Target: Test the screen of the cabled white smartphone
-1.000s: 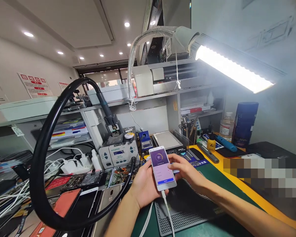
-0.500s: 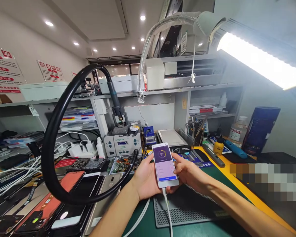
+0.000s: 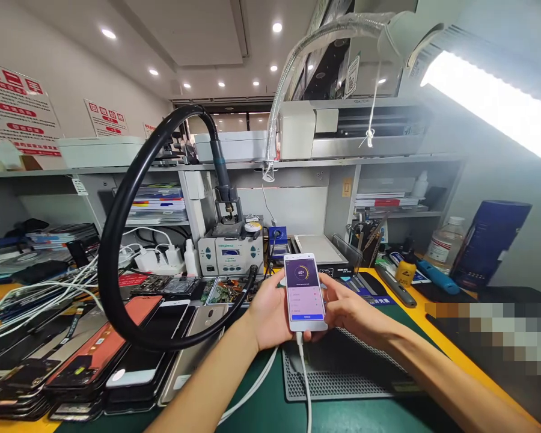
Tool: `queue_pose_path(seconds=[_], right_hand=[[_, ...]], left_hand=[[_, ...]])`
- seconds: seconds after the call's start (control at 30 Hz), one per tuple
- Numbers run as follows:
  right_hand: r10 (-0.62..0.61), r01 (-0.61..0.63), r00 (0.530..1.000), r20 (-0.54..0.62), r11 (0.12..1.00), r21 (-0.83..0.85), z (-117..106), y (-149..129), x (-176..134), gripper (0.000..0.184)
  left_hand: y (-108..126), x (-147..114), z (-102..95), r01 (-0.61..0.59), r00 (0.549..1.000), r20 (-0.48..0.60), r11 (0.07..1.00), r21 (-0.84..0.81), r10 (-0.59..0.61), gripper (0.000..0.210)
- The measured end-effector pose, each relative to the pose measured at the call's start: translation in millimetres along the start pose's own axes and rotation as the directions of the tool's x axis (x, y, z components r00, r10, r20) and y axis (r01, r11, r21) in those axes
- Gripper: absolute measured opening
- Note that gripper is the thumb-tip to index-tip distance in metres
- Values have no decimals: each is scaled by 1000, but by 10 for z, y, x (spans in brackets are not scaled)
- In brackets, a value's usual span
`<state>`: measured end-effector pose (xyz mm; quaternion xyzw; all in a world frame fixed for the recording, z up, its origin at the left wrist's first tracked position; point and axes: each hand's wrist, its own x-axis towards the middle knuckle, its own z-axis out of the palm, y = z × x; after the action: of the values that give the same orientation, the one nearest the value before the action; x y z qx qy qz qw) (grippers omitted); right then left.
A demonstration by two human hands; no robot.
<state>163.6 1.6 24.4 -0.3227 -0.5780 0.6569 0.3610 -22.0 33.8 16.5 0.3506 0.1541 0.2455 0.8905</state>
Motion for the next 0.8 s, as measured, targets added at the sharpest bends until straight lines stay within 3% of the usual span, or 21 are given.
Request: queue_pose_path(seconds=[0.4,0.8], right_hand=[[6,-6,1000,22,1000,18,-39,19,21,71],[11,-7,999,-43,996,90,-44,42,40,65]], left_hand=[[-4,-16,51,2,1000,5,1000,-26,-1,74],[-32,4,79,-35,995,-89,999,-3,35,70]])
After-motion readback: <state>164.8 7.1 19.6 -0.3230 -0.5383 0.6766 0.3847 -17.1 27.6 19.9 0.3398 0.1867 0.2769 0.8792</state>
